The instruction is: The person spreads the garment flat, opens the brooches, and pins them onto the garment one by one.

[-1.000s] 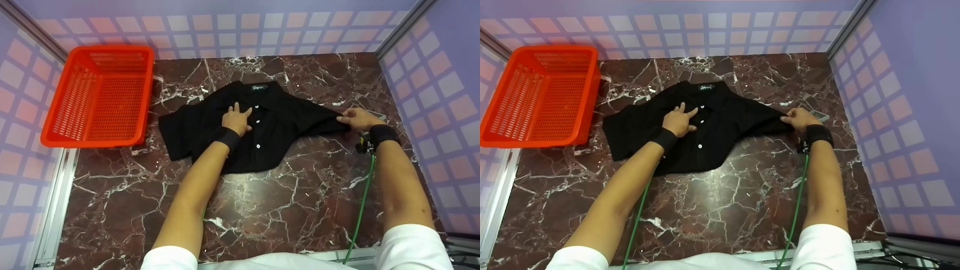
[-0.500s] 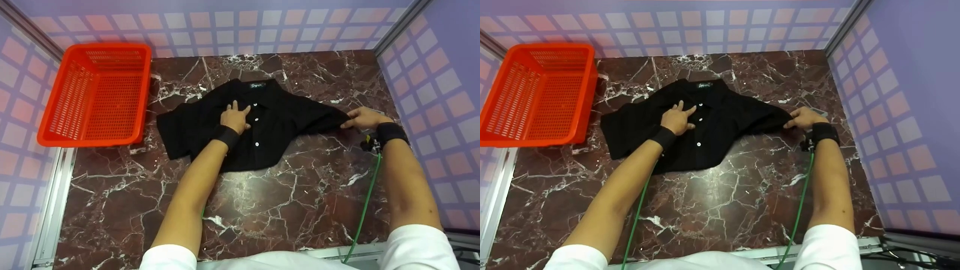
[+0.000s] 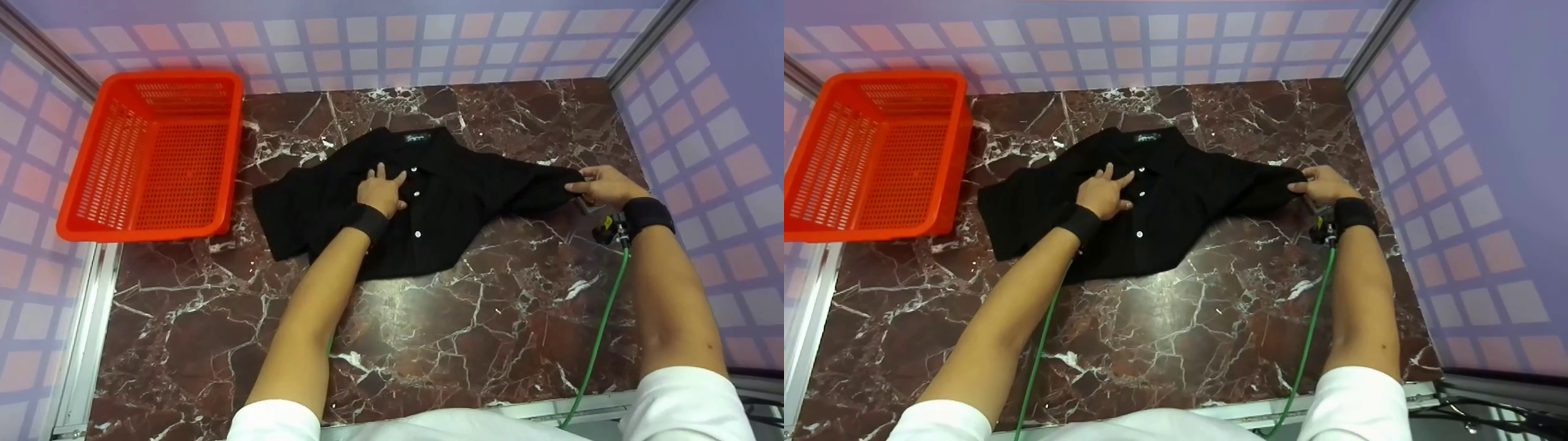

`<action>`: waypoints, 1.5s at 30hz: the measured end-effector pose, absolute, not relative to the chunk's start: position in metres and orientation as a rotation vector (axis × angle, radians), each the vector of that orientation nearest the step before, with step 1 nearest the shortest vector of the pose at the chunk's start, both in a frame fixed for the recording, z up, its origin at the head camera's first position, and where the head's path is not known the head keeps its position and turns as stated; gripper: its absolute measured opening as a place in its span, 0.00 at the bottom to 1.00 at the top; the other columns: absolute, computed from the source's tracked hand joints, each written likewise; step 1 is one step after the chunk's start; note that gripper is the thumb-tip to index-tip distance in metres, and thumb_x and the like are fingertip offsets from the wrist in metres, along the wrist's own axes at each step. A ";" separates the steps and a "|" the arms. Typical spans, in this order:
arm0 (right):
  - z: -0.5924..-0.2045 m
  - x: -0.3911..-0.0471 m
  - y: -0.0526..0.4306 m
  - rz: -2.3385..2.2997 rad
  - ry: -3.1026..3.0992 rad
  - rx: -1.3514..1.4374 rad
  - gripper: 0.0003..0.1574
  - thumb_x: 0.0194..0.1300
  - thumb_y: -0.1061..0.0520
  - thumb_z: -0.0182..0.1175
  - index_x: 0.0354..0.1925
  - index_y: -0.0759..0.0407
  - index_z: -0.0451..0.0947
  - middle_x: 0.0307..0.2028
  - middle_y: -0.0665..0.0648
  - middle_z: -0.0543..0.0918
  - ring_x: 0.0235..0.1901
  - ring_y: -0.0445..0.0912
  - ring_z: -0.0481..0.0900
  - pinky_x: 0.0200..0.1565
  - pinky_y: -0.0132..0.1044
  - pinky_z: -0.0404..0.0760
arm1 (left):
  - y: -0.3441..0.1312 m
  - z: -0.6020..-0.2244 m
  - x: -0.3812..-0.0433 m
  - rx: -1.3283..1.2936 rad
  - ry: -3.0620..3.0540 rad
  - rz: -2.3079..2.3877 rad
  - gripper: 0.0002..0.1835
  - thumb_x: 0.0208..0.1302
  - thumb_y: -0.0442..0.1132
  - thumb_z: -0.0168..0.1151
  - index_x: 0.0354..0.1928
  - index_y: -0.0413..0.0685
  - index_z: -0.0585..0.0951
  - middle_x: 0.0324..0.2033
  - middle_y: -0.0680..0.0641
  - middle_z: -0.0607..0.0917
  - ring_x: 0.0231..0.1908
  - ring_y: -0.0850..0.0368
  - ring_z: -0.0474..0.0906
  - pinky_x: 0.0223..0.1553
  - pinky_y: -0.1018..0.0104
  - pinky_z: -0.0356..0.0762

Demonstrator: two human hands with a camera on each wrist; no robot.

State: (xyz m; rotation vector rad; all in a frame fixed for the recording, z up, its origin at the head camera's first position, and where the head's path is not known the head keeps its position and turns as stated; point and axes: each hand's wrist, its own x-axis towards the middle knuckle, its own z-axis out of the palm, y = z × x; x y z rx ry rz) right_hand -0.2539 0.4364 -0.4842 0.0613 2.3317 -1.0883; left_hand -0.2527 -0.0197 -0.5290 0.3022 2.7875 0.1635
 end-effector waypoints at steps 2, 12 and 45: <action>-0.483 -0.255 0.436 -0.989 2.426 0.069 0.26 0.73 0.45 0.60 0.53 0.67 0.75 0.25 0.51 0.75 0.22 0.42 0.69 0.31 0.38 0.71 | -0.020 -0.529 -0.253 0.297 2.780 0.177 0.43 0.63 0.57 0.65 0.78 0.68 0.58 0.76 0.34 0.53 0.74 0.35 0.55 0.62 0.49 0.72; -0.479 -0.257 0.436 -0.882 2.700 0.329 0.42 0.71 0.40 0.59 0.63 0.76 0.71 0.54 0.74 0.80 0.46 0.58 0.81 0.45 0.43 0.78 | -0.021 -0.532 -0.256 0.294 2.767 0.164 0.45 0.60 0.59 0.65 0.78 0.69 0.58 0.76 0.33 0.52 0.74 0.35 0.54 0.60 0.49 0.73; -0.485 -0.284 0.407 -0.657 2.475 -0.013 0.73 0.63 0.51 0.69 0.76 0.72 0.23 0.71 0.85 0.45 0.69 0.75 0.54 0.65 0.63 0.63 | -0.020 -0.530 -0.254 0.304 2.804 0.119 0.42 0.63 0.59 0.63 0.78 0.69 0.59 0.76 0.34 0.55 0.73 0.36 0.57 0.60 0.50 0.75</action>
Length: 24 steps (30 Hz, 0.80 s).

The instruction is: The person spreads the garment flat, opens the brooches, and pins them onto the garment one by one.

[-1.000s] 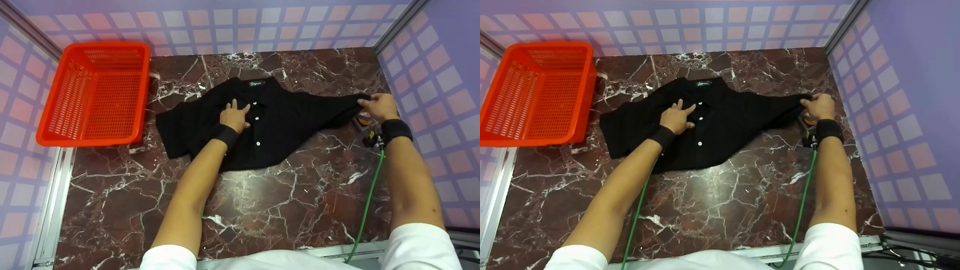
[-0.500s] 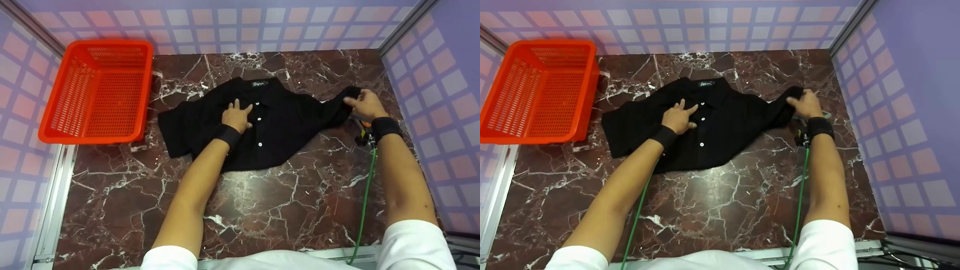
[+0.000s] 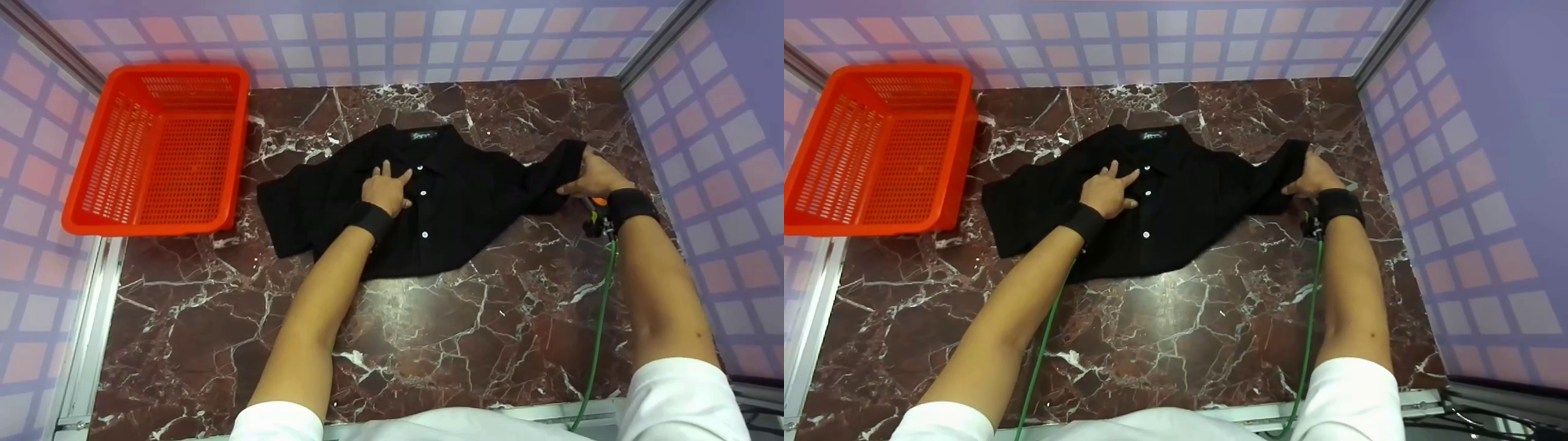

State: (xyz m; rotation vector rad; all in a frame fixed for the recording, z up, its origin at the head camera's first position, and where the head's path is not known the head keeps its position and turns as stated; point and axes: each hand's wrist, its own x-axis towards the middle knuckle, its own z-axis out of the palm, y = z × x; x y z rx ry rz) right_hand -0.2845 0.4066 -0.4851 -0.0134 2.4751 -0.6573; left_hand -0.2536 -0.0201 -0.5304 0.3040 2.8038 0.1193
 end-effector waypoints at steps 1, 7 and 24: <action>-0.485 -0.284 0.408 -0.641 2.478 -0.021 0.73 0.63 0.51 0.70 0.76 0.73 0.24 0.71 0.85 0.48 0.68 0.75 0.55 0.64 0.63 0.63 | -0.020 -0.531 -0.254 0.303 2.797 0.125 0.42 0.63 0.59 0.63 0.78 0.69 0.58 0.76 0.34 0.55 0.73 0.36 0.57 0.60 0.50 0.74; -0.482 -0.281 0.417 -0.524 2.497 -0.061 0.68 0.60 0.51 0.71 0.73 0.82 0.36 0.67 0.87 0.54 0.67 0.77 0.54 0.68 0.65 0.55 | -0.021 -0.531 -0.257 0.293 2.772 0.154 0.43 0.64 0.59 0.64 0.78 0.68 0.57 0.76 0.34 0.52 0.74 0.36 0.55 0.60 0.51 0.74; -0.479 -0.267 0.400 -0.317 2.587 0.068 0.61 0.54 0.58 0.72 0.71 0.79 0.46 0.58 0.89 0.65 0.51 0.77 0.74 0.55 0.66 0.72 | -0.025 -0.529 -0.270 0.270 2.753 0.164 0.44 0.64 0.58 0.65 0.79 0.68 0.56 0.77 0.33 0.51 0.74 0.35 0.54 0.58 0.51 0.75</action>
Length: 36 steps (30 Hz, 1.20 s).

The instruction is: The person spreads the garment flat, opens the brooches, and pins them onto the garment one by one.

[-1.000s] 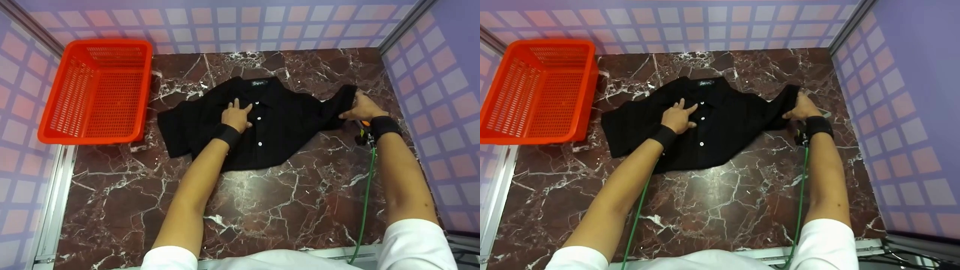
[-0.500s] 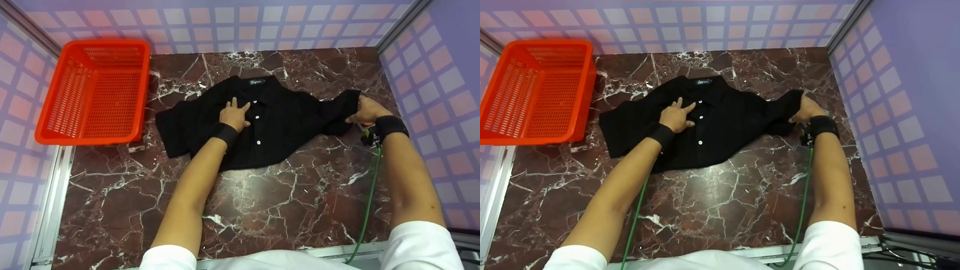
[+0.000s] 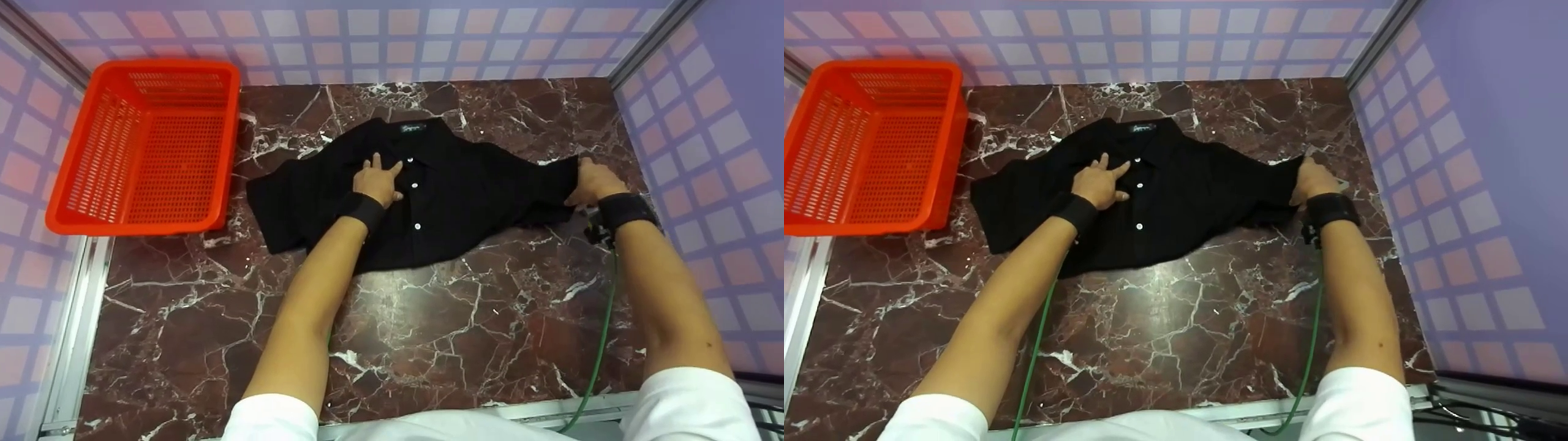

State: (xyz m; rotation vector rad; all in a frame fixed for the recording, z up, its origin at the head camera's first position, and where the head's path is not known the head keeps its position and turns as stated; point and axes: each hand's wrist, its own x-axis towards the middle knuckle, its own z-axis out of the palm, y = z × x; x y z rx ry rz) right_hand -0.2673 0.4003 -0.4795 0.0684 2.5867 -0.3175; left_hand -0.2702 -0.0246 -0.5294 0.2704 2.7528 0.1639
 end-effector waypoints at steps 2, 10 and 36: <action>-0.483 -0.266 0.390 -0.227 2.636 0.087 0.58 0.52 0.59 0.73 0.67 0.81 0.49 0.55 0.89 0.68 0.52 0.79 0.72 0.53 0.68 0.72 | -0.026 -0.530 -0.272 0.268 2.756 0.156 0.44 0.63 0.58 0.65 0.79 0.68 0.56 0.76 0.33 0.52 0.74 0.34 0.54 0.58 0.51 0.76; -0.496 -0.262 0.327 0.017 2.957 0.113 0.30 0.59 0.66 0.53 0.56 0.86 0.62 0.49 0.85 0.72 0.45 0.76 0.78 0.43 0.67 0.80 | -0.027 -0.529 -0.275 0.288 2.774 0.168 0.45 0.62 0.57 0.66 0.78 0.66 0.57 0.76 0.31 0.53 0.73 0.33 0.56 0.59 0.50 0.75; -0.541 -0.297 0.132 -0.251 2.766 -0.738 0.43 0.69 0.59 0.53 0.79 0.53 0.54 0.77 0.64 0.54 0.72 0.66 0.54 0.65 0.63 0.62 | -0.105 -0.531 -0.240 0.453 2.798 0.846 0.31 0.70 0.43 0.63 0.73 0.47 0.70 0.72 0.38 0.67 0.72 0.43 0.62 0.72 0.54 0.56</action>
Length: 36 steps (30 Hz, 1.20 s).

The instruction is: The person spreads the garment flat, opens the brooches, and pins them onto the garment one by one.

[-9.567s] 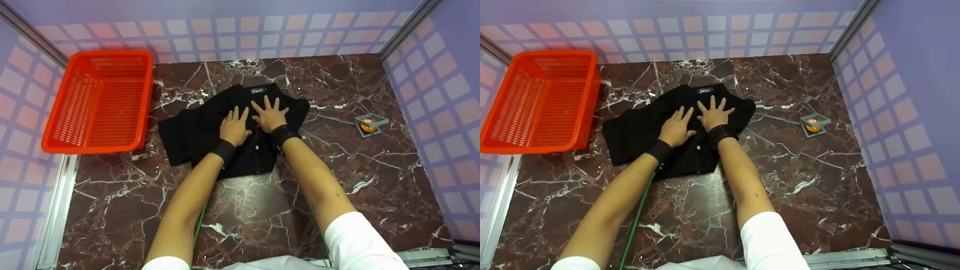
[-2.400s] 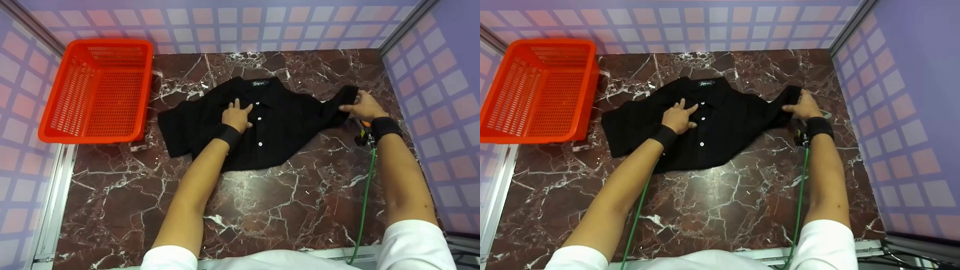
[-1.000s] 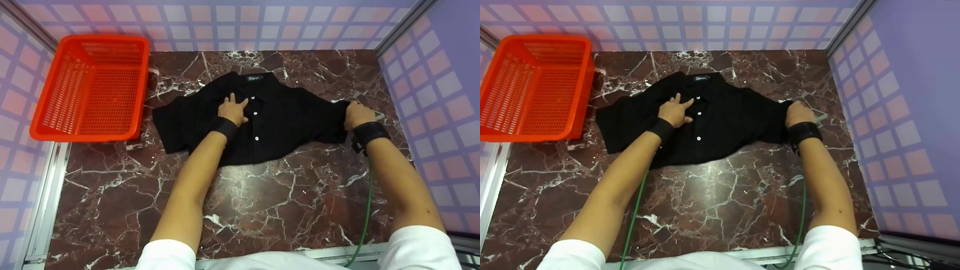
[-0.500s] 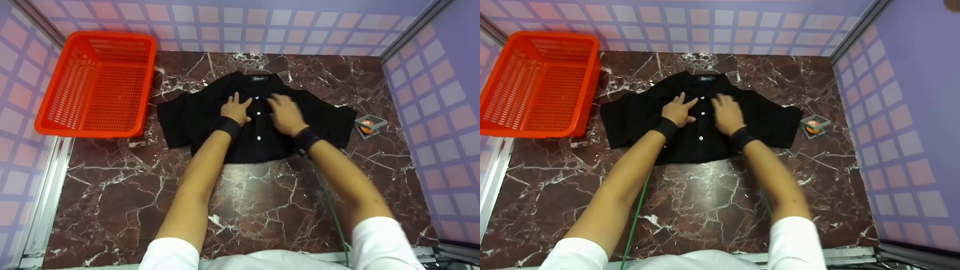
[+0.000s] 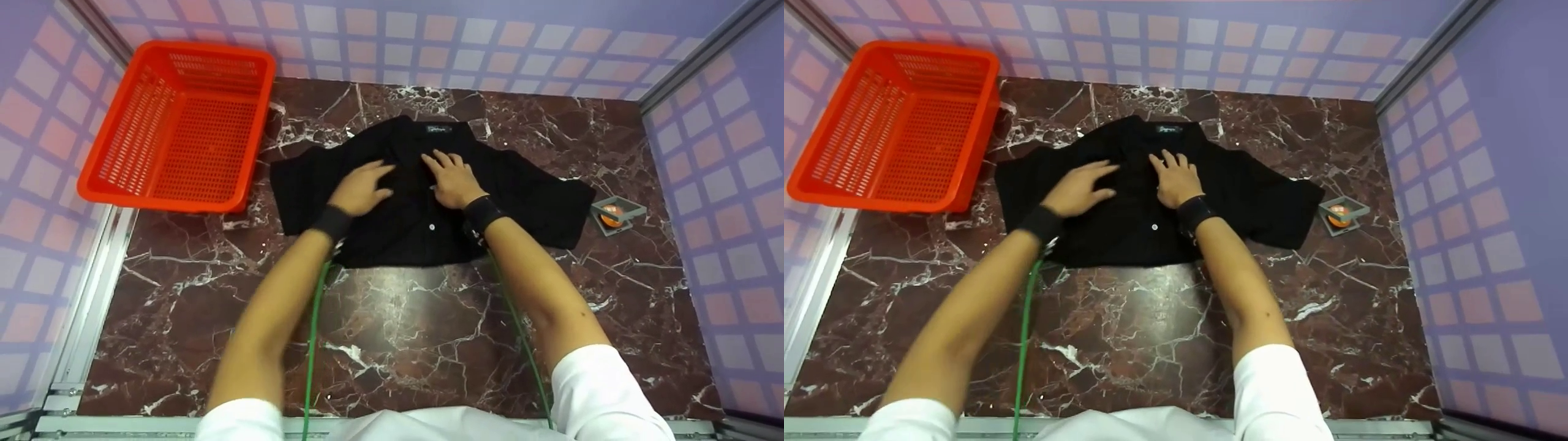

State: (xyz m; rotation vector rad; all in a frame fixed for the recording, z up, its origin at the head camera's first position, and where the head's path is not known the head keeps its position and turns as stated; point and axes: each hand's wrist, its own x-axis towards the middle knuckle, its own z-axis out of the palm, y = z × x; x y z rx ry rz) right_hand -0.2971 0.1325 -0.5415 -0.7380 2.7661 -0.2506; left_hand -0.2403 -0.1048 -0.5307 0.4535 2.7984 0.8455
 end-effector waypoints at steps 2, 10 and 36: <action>-0.541 -0.297 0.132 -0.268 2.790 -0.762 0.42 0.68 0.61 0.50 0.78 0.53 0.55 0.76 0.64 0.56 0.72 0.65 0.54 0.65 0.62 0.62 | -0.122 -0.531 -0.223 0.415 2.856 0.907 0.28 0.69 0.41 0.64 0.70 0.44 0.73 0.68 0.39 0.73 0.69 0.44 0.65 0.72 0.56 0.57; -0.539 -0.294 0.119 -0.296 2.813 -0.912 0.35 0.74 0.53 0.50 0.77 0.49 0.61 0.76 0.66 0.55 0.75 0.63 0.49 0.71 0.60 0.53 | -0.159 -0.533 -0.150 -0.041 3.097 1.073 0.18 0.64 0.36 0.68 0.55 0.39 0.82 0.49 0.37 0.79 0.55 0.40 0.74 0.60 0.49 0.70; -0.546 -0.297 0.114 -0.247 2.736 -0.781 0.36 0.75 0.48 0.54 0.77 0.45 0.61 0.78 0.63 0.52 0.74 0.63 0.52 0.67 0.61 0.61 | -0.156 -0.555 -0.126 0.540 3.110 0.924 0.07 0.64 0.34 0.64 0.32 0.37 0.86 0.32 0.41 0.84 0.42 0.40 0.79 0.52 0.49 0.75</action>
